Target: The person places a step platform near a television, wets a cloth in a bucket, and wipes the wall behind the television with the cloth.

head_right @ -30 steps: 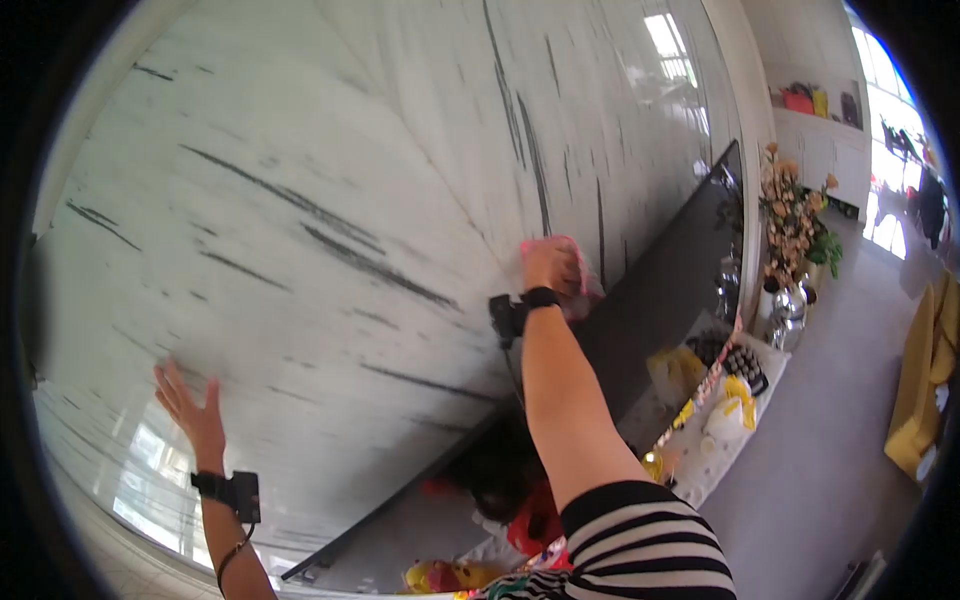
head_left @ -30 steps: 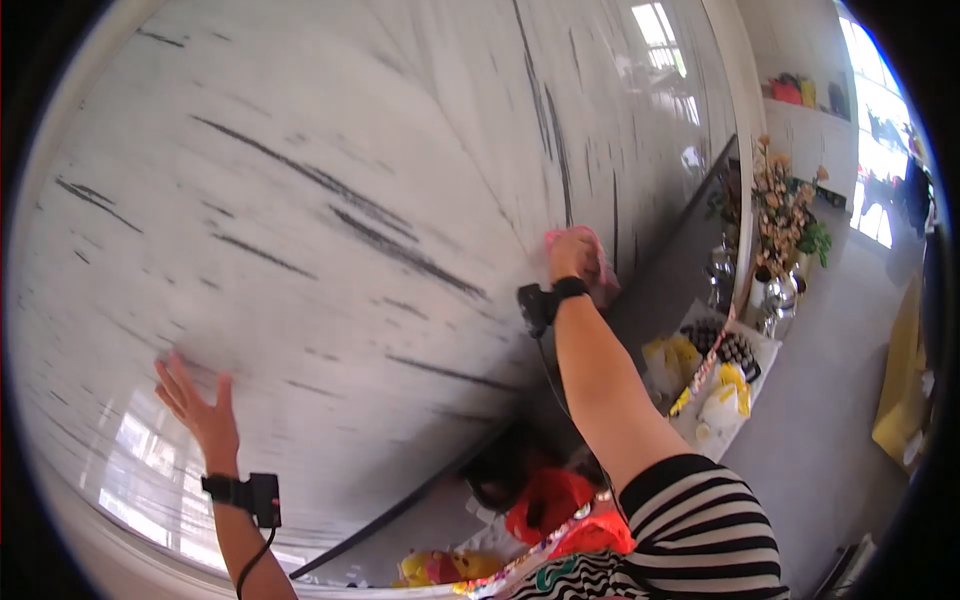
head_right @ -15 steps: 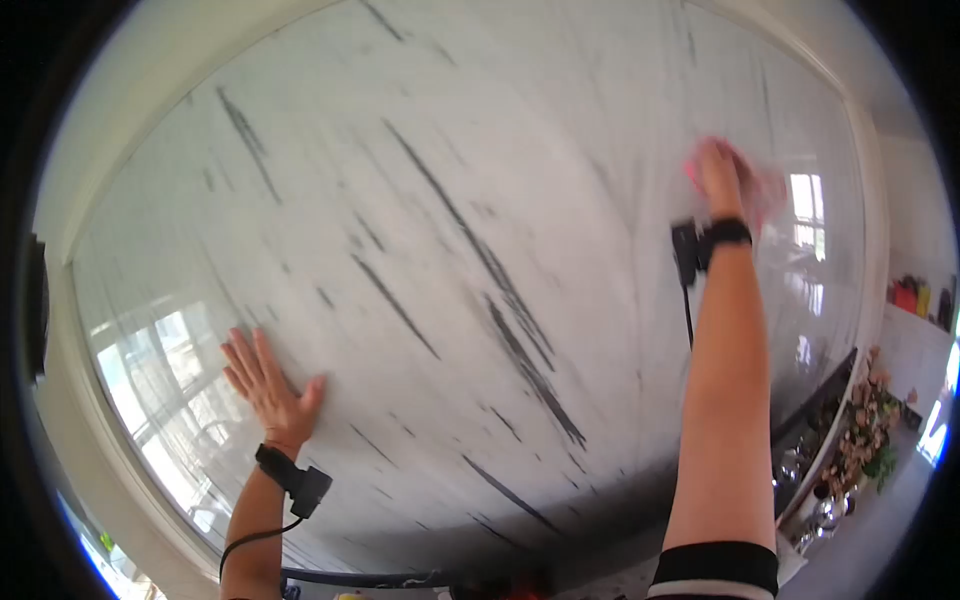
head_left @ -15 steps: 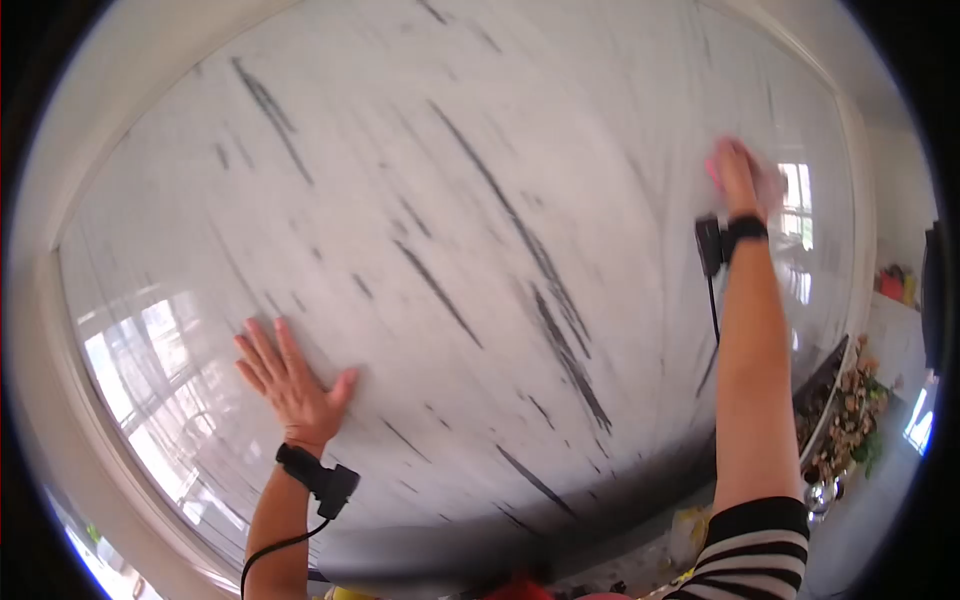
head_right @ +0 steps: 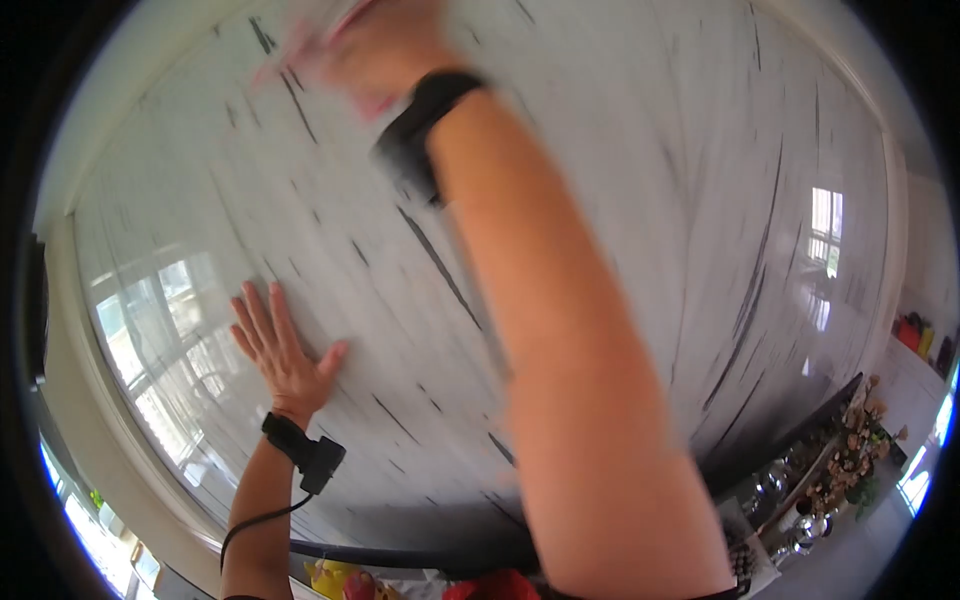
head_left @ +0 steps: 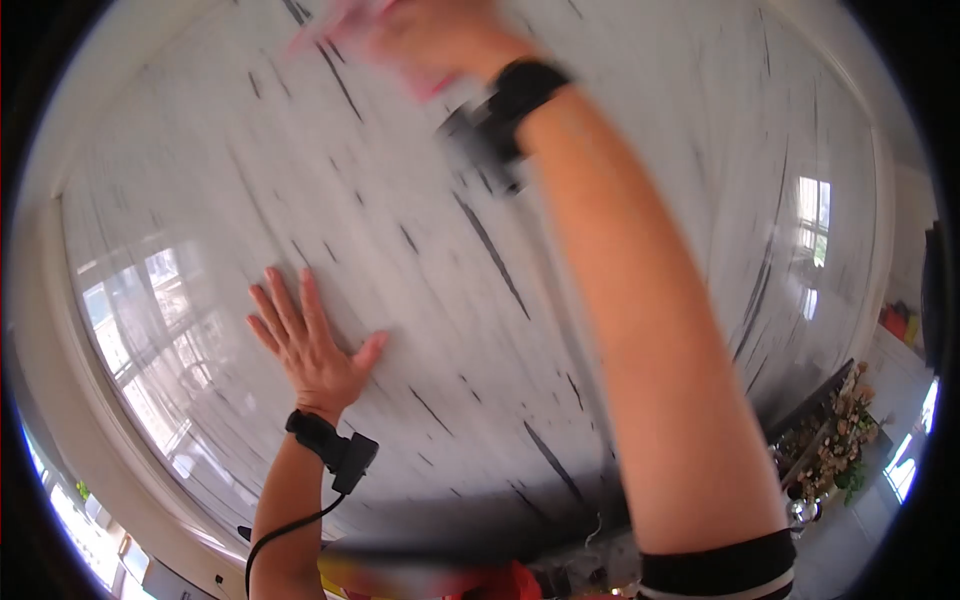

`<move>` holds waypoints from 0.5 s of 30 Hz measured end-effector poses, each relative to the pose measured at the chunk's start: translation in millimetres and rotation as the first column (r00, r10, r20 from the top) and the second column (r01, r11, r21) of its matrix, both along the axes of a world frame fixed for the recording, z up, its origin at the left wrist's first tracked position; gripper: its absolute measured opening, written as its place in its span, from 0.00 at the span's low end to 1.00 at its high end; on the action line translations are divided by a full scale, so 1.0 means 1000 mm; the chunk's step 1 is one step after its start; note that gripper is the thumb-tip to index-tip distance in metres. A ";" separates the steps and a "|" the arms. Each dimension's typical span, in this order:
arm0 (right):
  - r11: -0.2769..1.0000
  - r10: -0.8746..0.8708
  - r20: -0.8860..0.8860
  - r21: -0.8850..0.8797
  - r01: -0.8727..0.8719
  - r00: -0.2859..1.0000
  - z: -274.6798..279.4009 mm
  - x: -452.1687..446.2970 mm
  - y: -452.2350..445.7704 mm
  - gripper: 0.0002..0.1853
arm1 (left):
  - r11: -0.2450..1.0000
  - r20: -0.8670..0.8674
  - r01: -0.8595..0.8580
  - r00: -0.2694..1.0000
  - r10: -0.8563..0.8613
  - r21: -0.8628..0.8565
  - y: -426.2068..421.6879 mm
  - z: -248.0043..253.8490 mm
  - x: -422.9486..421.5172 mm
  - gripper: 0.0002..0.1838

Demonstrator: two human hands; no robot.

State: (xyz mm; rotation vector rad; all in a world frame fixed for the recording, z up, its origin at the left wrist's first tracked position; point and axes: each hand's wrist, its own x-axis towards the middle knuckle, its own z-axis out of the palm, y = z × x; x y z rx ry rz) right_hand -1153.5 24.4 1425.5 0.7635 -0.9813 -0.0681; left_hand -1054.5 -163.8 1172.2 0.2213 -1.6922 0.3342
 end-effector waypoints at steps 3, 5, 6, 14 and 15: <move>0.868 -0.425 0.151 -0.212 0.449 0.892 0.012 -0.043 0.115 0.17 | 0.999 -0.020 0.021 1.000 -0.021 -0.029 -0.002 0.002 -0.003 0.50; 0.794 -0.409 0.205 -0.401 0.457 0.889 -0.007 -0.096 0.194 0.12 | 0.998 0.003 0.041 0.999 -0.041 -0.051 -0.004 0.000 -0.006 0.49; 0.804 -0.320 0.240 -0.444 0.396 0.917 -0.018 -0.138 0.247 0.10 | 0.997 -0.027 0.036 0.999 -0.038 -0.068 -0.006 -0.001 -0.008 0.51; 0.364 0.739 0.532 -0.831 0.420 0.413 -0.303 -0.203 0.421 0.17 | 0.971 -0.125 0.023 0.991 -0.054 -0.236 -0.027 -0.002 -0.019 0.47; 0.376 0.720 0.573 -0.797 0.473 0.391 -0.327 -0.194 0.421 0.17 | 0.976 -0.068 0.050 0.995 -0.066 -0.212 -0.023 -0.005 -0.019 0.47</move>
